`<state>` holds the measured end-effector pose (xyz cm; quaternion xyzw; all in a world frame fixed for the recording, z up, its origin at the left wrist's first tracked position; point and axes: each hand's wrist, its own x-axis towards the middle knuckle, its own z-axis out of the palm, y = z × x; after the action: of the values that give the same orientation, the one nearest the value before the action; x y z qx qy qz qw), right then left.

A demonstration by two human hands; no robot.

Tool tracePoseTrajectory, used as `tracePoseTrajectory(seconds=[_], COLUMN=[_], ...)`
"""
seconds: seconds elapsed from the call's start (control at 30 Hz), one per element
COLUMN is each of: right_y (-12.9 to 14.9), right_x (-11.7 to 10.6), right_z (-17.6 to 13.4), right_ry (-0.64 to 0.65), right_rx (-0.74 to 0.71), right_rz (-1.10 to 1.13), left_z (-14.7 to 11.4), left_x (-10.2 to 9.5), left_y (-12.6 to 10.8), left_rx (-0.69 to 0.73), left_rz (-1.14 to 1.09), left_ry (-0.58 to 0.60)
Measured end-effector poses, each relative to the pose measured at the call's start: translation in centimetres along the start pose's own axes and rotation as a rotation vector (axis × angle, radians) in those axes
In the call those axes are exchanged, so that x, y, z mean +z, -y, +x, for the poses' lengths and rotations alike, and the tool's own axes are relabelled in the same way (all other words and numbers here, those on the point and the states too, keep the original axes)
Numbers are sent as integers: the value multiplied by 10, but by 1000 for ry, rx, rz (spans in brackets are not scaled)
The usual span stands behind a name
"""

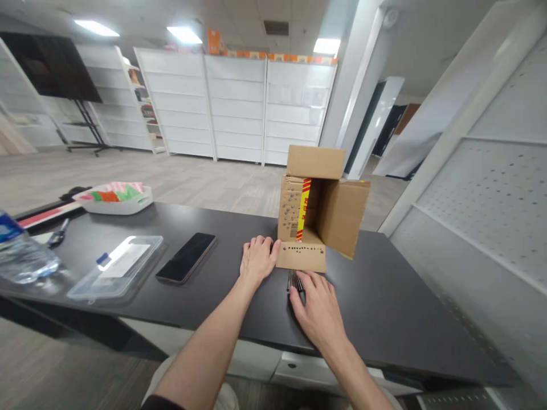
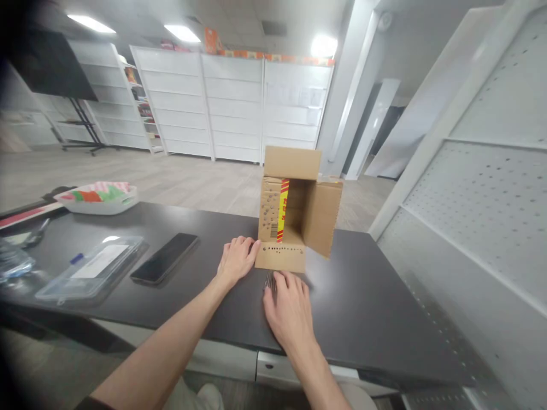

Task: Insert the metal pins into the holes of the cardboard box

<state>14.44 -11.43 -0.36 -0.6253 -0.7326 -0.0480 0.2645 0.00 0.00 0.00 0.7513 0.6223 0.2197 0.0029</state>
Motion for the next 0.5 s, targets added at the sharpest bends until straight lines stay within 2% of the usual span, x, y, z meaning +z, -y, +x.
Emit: tracePoseTrajectory(seconds=[0.27,0.5], right_y=[-1,-1], right_x=[1,3], right_z=[4,6], right_ry=[20,16], right_rx=[32,37], right_rz=[46,36], left_z=[-1,-4], left_x=[-3,-8], left_y=[0,-2], left_rx=[9,51], left_rz=[-16,-43], left_ry=[4,-73])
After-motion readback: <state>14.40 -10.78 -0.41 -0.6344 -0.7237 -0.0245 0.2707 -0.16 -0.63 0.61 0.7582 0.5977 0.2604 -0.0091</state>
